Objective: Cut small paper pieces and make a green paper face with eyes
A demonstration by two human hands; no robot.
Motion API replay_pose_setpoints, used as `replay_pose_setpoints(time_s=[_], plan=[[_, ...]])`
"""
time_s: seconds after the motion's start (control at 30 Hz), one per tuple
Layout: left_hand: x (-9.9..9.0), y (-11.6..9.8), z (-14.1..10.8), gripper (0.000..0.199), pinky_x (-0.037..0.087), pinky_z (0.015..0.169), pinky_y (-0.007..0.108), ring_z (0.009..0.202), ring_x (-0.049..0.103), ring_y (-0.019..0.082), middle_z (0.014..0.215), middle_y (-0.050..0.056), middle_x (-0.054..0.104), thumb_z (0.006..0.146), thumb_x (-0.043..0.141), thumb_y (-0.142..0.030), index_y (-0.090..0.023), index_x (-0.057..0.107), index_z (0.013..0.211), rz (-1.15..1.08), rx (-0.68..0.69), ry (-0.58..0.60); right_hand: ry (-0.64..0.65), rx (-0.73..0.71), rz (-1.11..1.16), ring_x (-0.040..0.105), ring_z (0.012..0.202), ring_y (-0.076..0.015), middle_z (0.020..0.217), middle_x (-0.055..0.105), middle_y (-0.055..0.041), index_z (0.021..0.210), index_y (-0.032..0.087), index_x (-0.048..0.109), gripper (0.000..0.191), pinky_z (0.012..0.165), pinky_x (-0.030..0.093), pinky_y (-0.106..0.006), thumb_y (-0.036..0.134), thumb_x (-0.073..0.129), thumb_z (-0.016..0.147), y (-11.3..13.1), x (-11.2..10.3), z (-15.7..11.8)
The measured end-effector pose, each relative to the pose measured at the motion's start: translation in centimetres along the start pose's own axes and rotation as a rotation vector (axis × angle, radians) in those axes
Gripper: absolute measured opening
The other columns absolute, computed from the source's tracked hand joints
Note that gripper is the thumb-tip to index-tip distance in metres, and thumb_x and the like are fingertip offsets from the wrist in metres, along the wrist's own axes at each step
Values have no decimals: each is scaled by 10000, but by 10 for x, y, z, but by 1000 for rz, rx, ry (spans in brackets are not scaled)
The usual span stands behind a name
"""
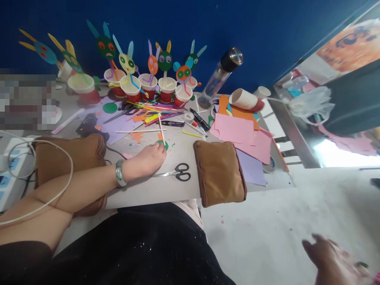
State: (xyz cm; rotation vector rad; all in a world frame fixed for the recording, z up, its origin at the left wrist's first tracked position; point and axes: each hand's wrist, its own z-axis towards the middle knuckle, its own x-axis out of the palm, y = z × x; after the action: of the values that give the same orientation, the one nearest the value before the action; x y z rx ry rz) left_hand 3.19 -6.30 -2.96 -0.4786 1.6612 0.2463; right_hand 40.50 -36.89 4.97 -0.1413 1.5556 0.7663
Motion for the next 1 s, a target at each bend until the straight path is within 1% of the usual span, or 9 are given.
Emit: replay_pose_setpoints(time_s=[0.1,0.17,0.2,0.27,0.37,0.47,0.57,0.73,1.0], plan=[[2,-1,0,300,514,764,364,1011,670,297,1039,244,700,937,417,11,5,703,1027,23,13,-13,-110,40,-242,433,1434,-554,1240,609,-399,736,462,744,296,729,191,-727,556,636,477,3,47,28],[2,-1,1,311,517,777,373,1014,671,302,1055,251,700,928,415,19,10,705,1041,30,14,3,-211,-222,-222,466,1461,-463,1444,588,-302,1001,461,757,389,871,300,-727,549,593,659,30,77,47],[2,-2,1,316,518,784,377,1016,670,304,1066,254,699,922,416,24,10,705,1050,29,7,15,-315,-349,-180,543,1410,-430,1430,634,-256,1059,426,748,389,954,363,-685,507,584,716,52,89,54],[4,-2,1,319,519,805,382,1029,669,306,1095,264,696,911,426,30,13,700,1074,29,-12,24,-331,-609,-120,702,1200,-397,1191,770,-222,1071,320,740,338,1069,428,-596,429,576,796,106,112,61],[6,-4,0,319,525,832,387,1051,672,310,1117,281,695,895,436,40,20,692,1084,53,-15,11,-81,-915,-49,753,1015,-320,1018,813,-147,1057,229,728,291,1156,404,-539,385,512,939,194,148,54],[6,-5,1,340,544,822,385,1054,689,308,1130,294,695,884,423,65,32,686,1097,72,-15,19,279,-1016,-59,743,857,-271,907,811,-114,1049,189,737,298,859,524,-396,379,532,947,264,188,34],[5,-5,4,402,560,797,377,1068,702,308,1165,302,690,881,387,88,53,661,1173,76,-37,56,418,-1022,-221,722,826,-271,855,799,-105,906,199,749,340,690,445,-335,468,549,962,307,221,16],[8,-5,5,407,568,800,403,1062,704,326,1127,286,706,862,384,86,37,675,1141,70,-26,23,486,-1033,-320,692,763,-256,818,786,-104,870,197,762,333,621,373,-322,411,523,961,325,243,10],[18,-12,2,380,569,805,407,1051,712,323,1139,293,717,891,400,54,28,710,1109,105,-40,-26,205,-976,-316,677,743,-296,799,764,-115,998,194,744,288,638,392,-342,411,569,927,306,245,42]])
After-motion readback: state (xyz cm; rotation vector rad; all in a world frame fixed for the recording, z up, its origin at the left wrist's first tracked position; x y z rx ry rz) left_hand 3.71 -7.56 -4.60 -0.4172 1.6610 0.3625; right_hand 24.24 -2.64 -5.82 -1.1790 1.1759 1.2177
